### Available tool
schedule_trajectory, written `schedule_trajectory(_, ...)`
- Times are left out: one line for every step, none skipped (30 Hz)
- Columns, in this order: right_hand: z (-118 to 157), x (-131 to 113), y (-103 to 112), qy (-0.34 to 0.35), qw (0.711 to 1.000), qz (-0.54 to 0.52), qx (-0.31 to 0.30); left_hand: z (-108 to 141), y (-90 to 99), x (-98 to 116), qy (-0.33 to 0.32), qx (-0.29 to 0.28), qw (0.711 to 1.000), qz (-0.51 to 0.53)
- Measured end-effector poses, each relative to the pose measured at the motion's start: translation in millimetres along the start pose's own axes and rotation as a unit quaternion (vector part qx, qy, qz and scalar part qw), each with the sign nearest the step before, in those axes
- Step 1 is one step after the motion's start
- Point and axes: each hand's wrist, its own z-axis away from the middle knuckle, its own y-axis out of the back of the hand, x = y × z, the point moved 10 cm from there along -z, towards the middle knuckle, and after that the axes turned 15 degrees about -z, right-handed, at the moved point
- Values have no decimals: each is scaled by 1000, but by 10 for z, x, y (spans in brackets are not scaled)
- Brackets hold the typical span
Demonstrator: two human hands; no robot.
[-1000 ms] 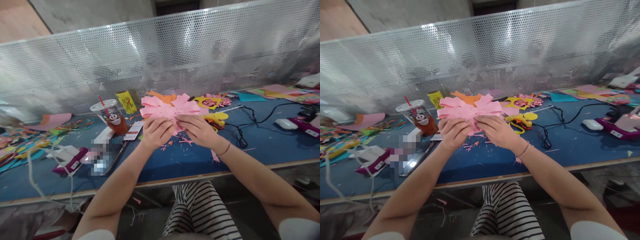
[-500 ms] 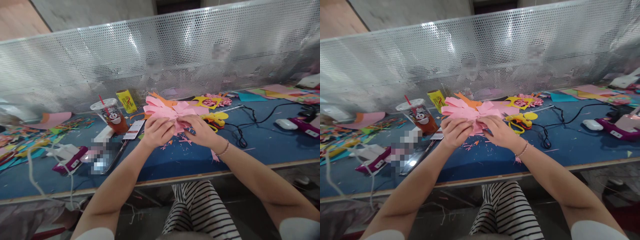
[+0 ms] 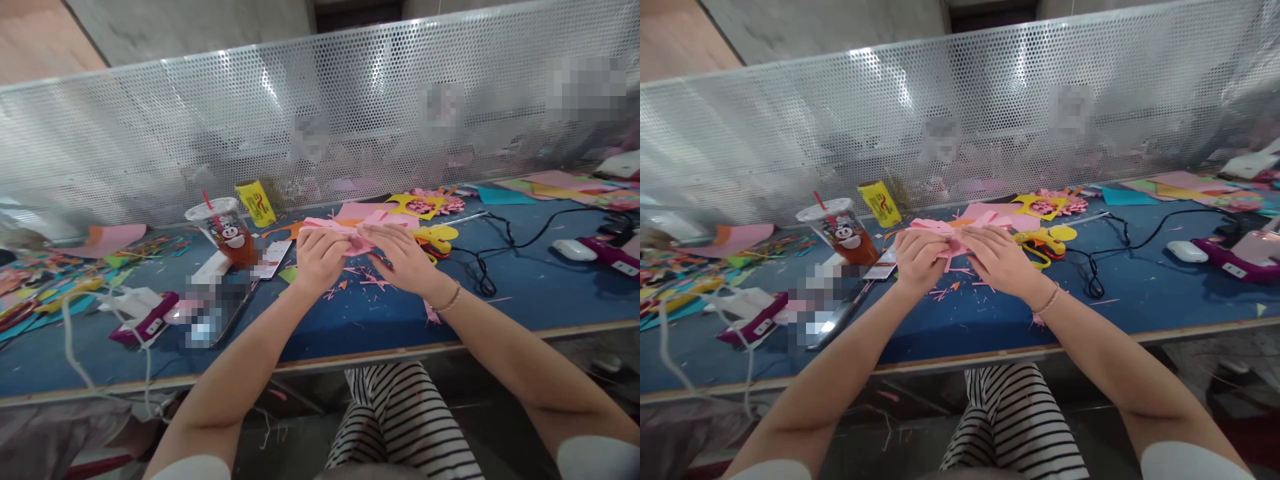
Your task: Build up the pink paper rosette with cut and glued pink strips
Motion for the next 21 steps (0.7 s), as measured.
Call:
schedule_trajectory(-2,12,6,-6,1000,2,2,-3,-14,-20,10,-5,1000,9)
schedule_trajectory(-4,28,14,-15,1000,3,3,-4,-27,-48,24,-10,999,21)
schedule_trajectory(-5,46,26,-25,1000,4,6,-4,-37,-85,43,-13,998,35)
schedule_trajectory(-6,63,47,-35,999,3,12,-2,-45,-132,68,-15,996,47)
schedule_trajectory(-6,78,78,-44,999,0,22,4,-53,-189,98,-18,993,57)
schedule_trajectory(-5,87,121,-49,998,-3,38,13,-62,-254,133,-21,989,64)
schedule_trajectory(-2,94,177,-52,997,-5,60,29,-72,-325,172,-26,982,70)
schedule_trajectory(6,104,242,-55,995,-6,88,52,-80,-400,213,-29,973,80)
schedule_trajectory(21,125,312,-59,991,-7,121,83,-90,-478,257,-31,961,92)
schedule_trajectory(44,165,379,-68,985,-8,155,122,-104,-554,302,-32,947,107)
schedule_trajectory(77,228,431,-84,979,-12,188,169,-120,-626,346,-32,929,125)
schedule_trajectory(115,314,460,-103,971,-21,214,223,-143,-690,387,-30,910,145)
schedule_trajectory(151,415,456,-124,965,-37,230,280,-174,-743,425,-29,889,166)
schedule_trajectory(183,526,420,-144,960,-61,234,339,-211,-783,459,-26,868,189)
schedule_trajectory(208,636,359,-159,956,-90,230,394,-255,-808,487,-21,846,216)
schedule_trajectory(230,742,285,-171,952,-122,221,444,-303,-819,509,-15,825,245)
schedule_trajectory(252,845,207,-184,947,-156,211,486,-356,-817,526,-10,804,276)
schedule_trajectory(277,944,142,-198,941,-186,204,520,-411,-804,538,-6,785,306)
schedule_trajectory(305,1038,88,-215,933,-212,198,547,-463,-784,547,-4,767,334)
schedule_trajectory(340,1125,60,-232,924,-231,199,567,-514,-758,553,-5,751,361)
schedule_trajectory(379,1203,60,-248,915,-241,206,584,-559,-734,559,-6,735,384)
